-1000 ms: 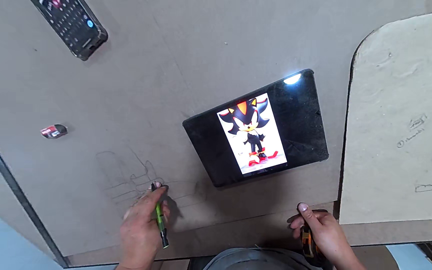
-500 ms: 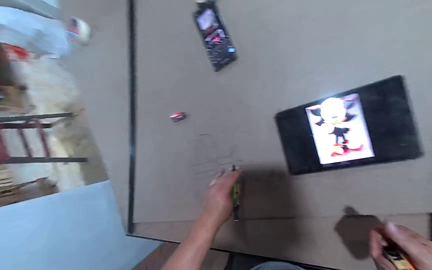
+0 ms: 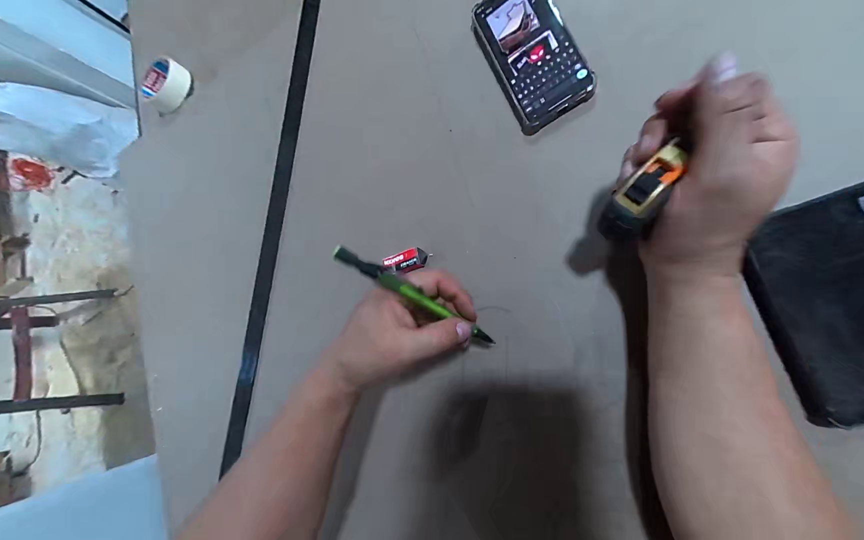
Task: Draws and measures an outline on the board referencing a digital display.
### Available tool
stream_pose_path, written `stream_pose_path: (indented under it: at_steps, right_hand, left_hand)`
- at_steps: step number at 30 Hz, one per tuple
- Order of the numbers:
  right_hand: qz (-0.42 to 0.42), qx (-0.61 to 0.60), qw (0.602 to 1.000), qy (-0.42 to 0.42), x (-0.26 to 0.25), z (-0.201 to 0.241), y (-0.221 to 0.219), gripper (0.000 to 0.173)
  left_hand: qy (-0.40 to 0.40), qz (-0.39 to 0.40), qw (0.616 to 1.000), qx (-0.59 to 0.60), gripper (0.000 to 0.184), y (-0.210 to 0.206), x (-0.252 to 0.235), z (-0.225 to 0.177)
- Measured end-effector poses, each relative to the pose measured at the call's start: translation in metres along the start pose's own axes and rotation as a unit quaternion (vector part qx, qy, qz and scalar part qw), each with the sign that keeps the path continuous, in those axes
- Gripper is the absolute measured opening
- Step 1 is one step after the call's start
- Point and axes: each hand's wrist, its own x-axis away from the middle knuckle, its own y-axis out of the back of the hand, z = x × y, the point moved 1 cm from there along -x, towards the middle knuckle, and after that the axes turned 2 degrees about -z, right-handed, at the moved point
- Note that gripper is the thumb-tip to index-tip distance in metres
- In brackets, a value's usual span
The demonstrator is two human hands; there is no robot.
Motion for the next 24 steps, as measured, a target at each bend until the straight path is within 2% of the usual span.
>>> stream_pose_path:
  at_steps: [2, 5, 8, 10, 15, 24]
  right_hand:
    - [-0.033, 0.053, 0.997, 0.039, -0.004, -0.001, 0.001, 0.037]
    - [-0.078, 0.094, 0.992, 0.033, -0.013, -0.001, 0.010, 0.037]
    - [-0.093, 0.108, 0.989, 0.021, -0.016, -0.004, 0.012, 0.037]
    - [-0.088, 0.128, 0.988, 0.022, -0.016, -0.005, 0.012, 0.036]
    - [-0.066, 0.143, 0.987, 0.031, -0.017, -0.011, 0.015, 0.032]
    - [-0.065, 0.150, 0.986, 0.023, -0.019, -0.017, 0.018, 0.031]
  left_hand:
    - [-0.043, 0.071, 0.997, 0.004, 0.012, 0.009, -0.037, 0.011]
    - [-0.078, 0.180, 0.980, -0.014, 0.011, 0.007, -0.088, 0.010]
    - [-0.091, 0.255, 0.962, -0.019, 0.008, 0.004, -0.109, 0.009]
    - [-0.101, 0.264, 0.959, -0.002, 0.006, 0.005, -0.110, 0.013]
    - [-0.148, 0.199, 0.968, 0.032, 0.006, 0.004, -0.102, 0.023]
    - [-0.126, 0.253, 0.959, -0.001, 0.004, 0.006, -0.105, 0.019]
